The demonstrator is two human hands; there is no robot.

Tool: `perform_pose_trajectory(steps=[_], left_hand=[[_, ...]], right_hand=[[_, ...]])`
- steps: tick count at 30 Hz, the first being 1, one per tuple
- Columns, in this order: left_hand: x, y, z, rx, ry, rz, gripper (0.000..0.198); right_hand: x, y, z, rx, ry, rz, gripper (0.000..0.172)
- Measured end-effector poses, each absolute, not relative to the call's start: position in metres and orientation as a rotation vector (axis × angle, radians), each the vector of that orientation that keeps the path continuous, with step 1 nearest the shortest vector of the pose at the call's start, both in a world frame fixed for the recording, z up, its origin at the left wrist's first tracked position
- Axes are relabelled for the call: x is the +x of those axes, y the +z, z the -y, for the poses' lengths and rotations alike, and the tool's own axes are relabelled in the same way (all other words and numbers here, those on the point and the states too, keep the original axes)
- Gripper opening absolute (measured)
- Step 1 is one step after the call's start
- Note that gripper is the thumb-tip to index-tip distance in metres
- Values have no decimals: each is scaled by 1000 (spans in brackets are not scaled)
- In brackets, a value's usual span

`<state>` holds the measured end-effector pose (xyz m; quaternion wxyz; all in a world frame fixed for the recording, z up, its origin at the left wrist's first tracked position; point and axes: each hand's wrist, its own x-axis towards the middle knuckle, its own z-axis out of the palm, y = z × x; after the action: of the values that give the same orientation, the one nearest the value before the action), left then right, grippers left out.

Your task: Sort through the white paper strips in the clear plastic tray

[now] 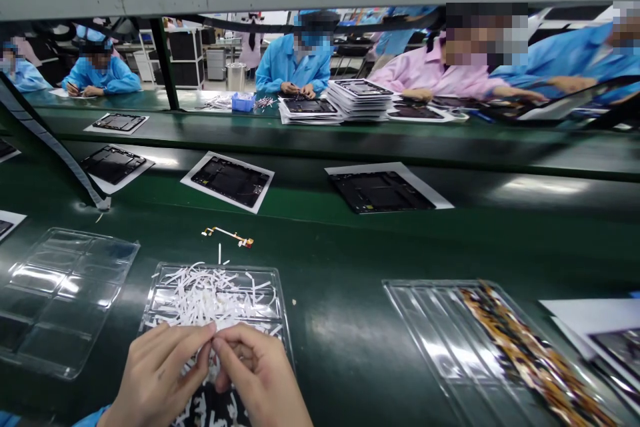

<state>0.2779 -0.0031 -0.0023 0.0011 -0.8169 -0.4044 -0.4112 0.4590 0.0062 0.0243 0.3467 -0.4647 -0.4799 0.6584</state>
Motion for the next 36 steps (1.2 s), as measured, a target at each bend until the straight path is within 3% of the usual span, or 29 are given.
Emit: perform_pose_trajectory(steps=[11,15,19,23,27,31,36], left_hand=[[278,-3,0,-2551,-1381,1339,21],[269,-8,-7,-2516,-1517,1719,25],[269,-6,-6,-2676,-1786,2210,36],[275,4,-1,-2690,-2025,2449,27],[266,9,-1,-2539,-2106,2380,15],[252,11,-5,-2294,-2170,2323,6],[254,14,-4,-2239,-1906,2043,13]], right_hand=[[458,27,-6,-1234,1624,1408,37],[467,31,-6,-1347,1391,1574,32],[470,33,-6,-1368,1377,1613,30],[466,35,-5,-1330,1411,1645,23],[468,32,-3,-1290,1398,1689,13],[473,26,-2,-1276,1419,1690,14],[476,22,-2,-1277,1428,1712,18]])
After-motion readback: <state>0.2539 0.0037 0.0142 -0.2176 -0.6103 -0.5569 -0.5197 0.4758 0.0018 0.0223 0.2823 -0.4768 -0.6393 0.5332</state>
